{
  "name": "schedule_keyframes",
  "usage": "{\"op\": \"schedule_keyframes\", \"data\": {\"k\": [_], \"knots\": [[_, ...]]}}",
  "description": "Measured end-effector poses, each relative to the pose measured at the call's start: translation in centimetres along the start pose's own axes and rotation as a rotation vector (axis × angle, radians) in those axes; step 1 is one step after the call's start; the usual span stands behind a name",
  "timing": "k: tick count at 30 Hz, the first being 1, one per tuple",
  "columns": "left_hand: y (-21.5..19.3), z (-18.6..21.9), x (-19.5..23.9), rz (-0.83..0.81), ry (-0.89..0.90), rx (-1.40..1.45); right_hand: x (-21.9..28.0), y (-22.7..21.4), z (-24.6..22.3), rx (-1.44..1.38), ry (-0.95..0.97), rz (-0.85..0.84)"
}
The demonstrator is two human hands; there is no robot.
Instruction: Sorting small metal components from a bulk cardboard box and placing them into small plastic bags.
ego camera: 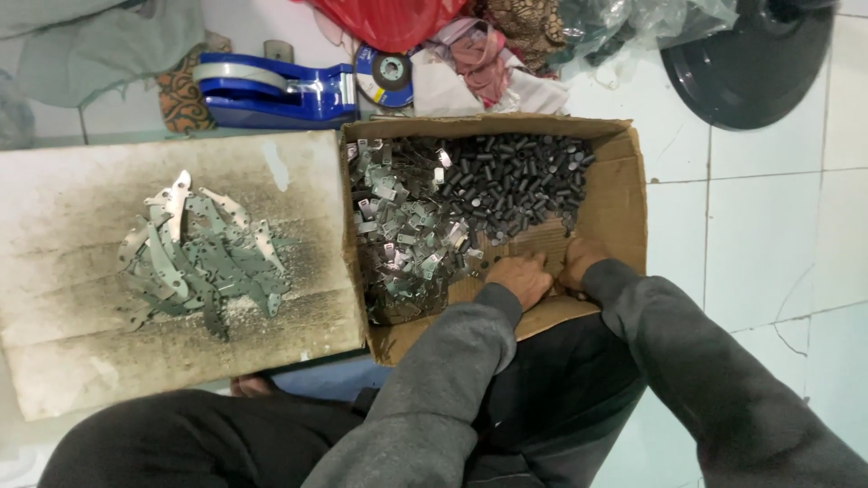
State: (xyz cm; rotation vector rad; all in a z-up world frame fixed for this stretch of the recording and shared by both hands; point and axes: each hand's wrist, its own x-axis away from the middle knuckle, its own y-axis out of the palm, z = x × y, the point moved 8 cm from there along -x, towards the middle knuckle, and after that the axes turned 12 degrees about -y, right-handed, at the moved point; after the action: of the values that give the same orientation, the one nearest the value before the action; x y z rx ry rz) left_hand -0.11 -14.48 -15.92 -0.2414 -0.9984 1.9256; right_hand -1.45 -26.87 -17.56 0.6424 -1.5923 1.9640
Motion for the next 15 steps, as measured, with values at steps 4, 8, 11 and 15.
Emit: {"op": "schedule_keyframes", "data": {"k": [4,8,11,15], "knots": [[1.9,-0.3,-0.9,0.028,-0.018,-0.018,-4.6,4.1,4.6,-0.299,0.178,-0.118],[1.4,-0.2,-0.8,0.004,-0.011,0.006,-3.1,1.4,3.8,-0.42,0.143,-0.091],[0.0,-0.2,0.0,-0.016,-0.013,0.014,-2.8,-0.6,3.0,-0.475,0.097,-0.035],[1.5,-0.8,-0.8,-0.002,-0.005,0.007,1.1,-10.6,0.5,-0.644,0.059,0.046]]}}
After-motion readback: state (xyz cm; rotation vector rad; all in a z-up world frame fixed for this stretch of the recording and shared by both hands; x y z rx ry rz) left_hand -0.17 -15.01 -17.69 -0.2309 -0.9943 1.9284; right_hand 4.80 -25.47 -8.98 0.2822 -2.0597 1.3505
